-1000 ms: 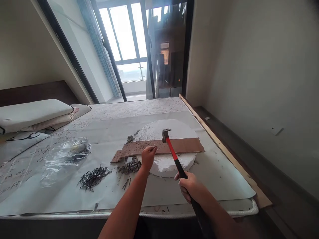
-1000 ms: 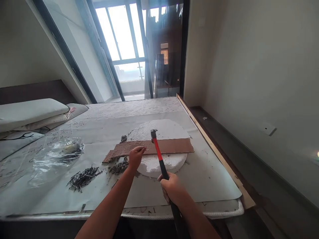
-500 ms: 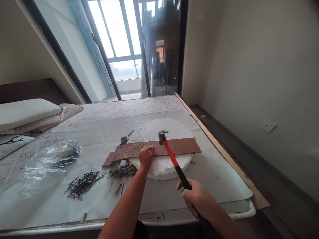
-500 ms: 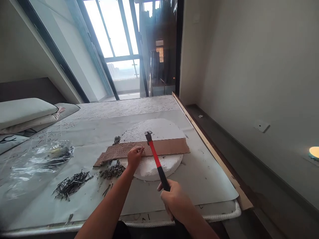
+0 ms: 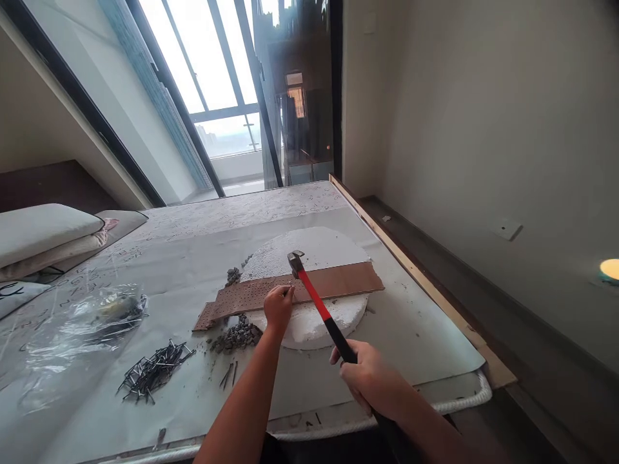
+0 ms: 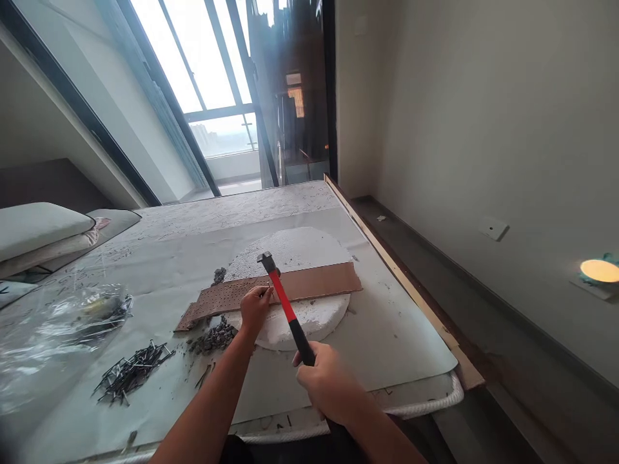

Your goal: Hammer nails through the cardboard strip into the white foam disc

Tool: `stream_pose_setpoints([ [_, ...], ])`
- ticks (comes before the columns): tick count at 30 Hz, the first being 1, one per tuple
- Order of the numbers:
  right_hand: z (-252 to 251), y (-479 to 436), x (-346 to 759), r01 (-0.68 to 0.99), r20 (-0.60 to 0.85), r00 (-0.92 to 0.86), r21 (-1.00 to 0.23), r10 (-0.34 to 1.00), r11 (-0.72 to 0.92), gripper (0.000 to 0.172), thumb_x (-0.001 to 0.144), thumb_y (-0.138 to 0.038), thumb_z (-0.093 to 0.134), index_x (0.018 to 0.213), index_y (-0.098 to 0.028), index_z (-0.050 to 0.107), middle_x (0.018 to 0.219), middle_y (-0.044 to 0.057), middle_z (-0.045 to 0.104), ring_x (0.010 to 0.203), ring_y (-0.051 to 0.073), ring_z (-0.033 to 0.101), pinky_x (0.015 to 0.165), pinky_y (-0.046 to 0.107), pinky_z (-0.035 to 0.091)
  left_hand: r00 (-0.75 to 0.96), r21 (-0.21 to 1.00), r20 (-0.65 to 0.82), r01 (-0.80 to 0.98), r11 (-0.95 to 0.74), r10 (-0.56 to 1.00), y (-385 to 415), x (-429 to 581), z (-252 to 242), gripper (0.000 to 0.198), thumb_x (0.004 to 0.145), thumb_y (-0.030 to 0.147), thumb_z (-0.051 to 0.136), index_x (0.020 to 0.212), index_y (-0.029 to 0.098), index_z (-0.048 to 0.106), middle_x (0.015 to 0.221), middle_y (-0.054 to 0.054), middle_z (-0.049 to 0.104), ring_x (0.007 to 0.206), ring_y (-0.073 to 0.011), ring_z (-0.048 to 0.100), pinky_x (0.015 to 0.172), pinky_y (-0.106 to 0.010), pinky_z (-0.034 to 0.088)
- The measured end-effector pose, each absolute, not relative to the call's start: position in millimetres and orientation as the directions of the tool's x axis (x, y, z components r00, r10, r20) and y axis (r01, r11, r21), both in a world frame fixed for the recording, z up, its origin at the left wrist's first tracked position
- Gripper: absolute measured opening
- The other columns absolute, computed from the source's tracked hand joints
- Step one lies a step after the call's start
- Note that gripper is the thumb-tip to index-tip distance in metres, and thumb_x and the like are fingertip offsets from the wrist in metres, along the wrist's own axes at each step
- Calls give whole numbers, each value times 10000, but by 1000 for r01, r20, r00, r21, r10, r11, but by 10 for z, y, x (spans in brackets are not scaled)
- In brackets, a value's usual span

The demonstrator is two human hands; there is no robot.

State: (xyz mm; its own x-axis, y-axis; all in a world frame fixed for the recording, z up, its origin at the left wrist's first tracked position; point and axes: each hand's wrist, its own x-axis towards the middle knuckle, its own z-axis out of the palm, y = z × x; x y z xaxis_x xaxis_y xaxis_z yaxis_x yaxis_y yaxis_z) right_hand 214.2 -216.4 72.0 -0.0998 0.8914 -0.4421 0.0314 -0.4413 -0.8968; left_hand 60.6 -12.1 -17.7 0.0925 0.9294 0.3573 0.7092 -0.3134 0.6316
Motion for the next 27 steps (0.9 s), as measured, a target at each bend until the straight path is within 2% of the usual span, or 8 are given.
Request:
stream_pose_setpoints([
  [6, 782, -2072, 2103, 26, -405, -101, -914, 909, -404, 177, 671, -134, 426, 825, -203, 480, 323, -120, 294, 280, 85, 311, 343, 196, 247, 114, 589, 362, 741, -321, 925, -154, 620, -176, 273, 830, 348, 480, 745, 189, 685, 771, -54, 689, 772, -181, 609, 665, -259, 401],
  [11, 793, -1973, 2054, 100, -493, -89, -869, 865, -485, 140, 643, -101, 419, 728, -208, 447, 314, -113, 275, 273, 87, 283, 326, 208, 235, 123, 536, 363, 783, -315, 924, -181, 633, -171, 258, 831, 306, 474, 732, 190, 683, 789, -59, 691, 806, -190, 607, 709, -274, 406],
  [17, 784, -2028, 2072, 20, -408, -72, -913, 910, -407, 143, 655, -130, 418, 765, -218, 444, 343, -117, 273, 271, 91, 298, 320, 211, 225, 137, 530, 379, 779, -336, 915, -184, 623, -193, 247, 835, 319, 484, 743, 196, 677, 783, -54, 679, 808, -186, 604, 726, -274, 411],
  [22, 722, -2007, 2070, 66, -483, -91, -876, 871, -479, 117, 640, -122, 416, 691, -226, 398, 327, -114, 258, 265, 94, 273, 294, 216, 235, 144, 508, 398, 788, -349, 906, -177, 609, -216, 271, 843, 313, 467, 695, 190, 659, 737, -56, 662, 791, -190, 597, 717, -275, 408],
  [27, 738, -2045, 2072, 15, -371, -96, -928, 924, -371, 96, 671, -138, 436, 701, -223, 400, 380, -111, 277, 284, 72, 270, 316, 207, 254, 176, 505, 396, 778, -373, 901, -200, 604, -205, 323, 851, 330, 449, 613, 193, 617, 722, -56, 649, 757, -184, 583, 698, -274, 404],
])
